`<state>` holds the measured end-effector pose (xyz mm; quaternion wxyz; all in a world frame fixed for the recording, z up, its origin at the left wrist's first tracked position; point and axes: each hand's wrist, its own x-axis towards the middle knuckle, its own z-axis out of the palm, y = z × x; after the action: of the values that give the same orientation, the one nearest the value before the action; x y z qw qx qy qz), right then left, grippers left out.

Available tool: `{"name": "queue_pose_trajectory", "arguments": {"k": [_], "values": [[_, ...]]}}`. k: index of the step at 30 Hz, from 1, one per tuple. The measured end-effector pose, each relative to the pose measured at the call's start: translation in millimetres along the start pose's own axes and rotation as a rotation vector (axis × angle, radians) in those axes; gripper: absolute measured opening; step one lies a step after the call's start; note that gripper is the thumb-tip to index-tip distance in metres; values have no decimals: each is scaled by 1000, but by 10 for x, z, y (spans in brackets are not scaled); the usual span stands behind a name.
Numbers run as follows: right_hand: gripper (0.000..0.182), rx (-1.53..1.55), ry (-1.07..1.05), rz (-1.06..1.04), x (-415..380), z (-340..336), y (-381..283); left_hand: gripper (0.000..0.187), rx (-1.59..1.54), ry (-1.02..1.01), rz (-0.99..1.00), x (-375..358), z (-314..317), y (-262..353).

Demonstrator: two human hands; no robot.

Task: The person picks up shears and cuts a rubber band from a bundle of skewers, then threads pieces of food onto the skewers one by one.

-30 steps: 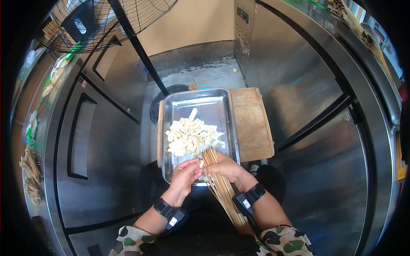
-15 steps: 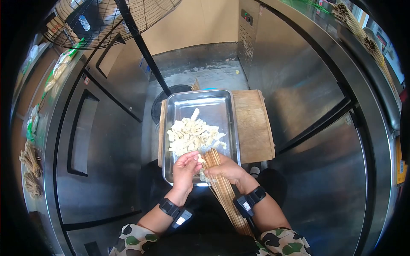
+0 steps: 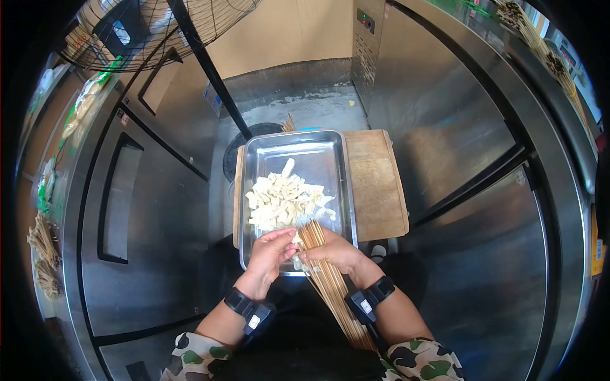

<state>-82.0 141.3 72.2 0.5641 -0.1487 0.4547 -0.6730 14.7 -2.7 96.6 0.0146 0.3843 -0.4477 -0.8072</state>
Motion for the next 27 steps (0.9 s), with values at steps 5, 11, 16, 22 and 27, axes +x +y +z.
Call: {"name": "queue_pose_trajectory", "arguments": {"k": [5, 11, 16, 22, 27], "values": [[33, 33, 0, 1, -15, 32, -20, 18, -45, -7, -81, -17, -21, -7], [27, 13, 52, -58, -17, 32, -1, 14, -54, 4, -91, -103, 25, -170], [30, -11, 62, -69, -36, -10, -58, 13, -64, 26, 48, -125, 78, -210], [36, 49, 80, -39, -74, -82, -94, 9, -110, 11, 69, -107, 109, -224], [41, 2, 99, -9, -100, 12, -169, 9, -95, 11, 101, -107, 105, -215]]}}
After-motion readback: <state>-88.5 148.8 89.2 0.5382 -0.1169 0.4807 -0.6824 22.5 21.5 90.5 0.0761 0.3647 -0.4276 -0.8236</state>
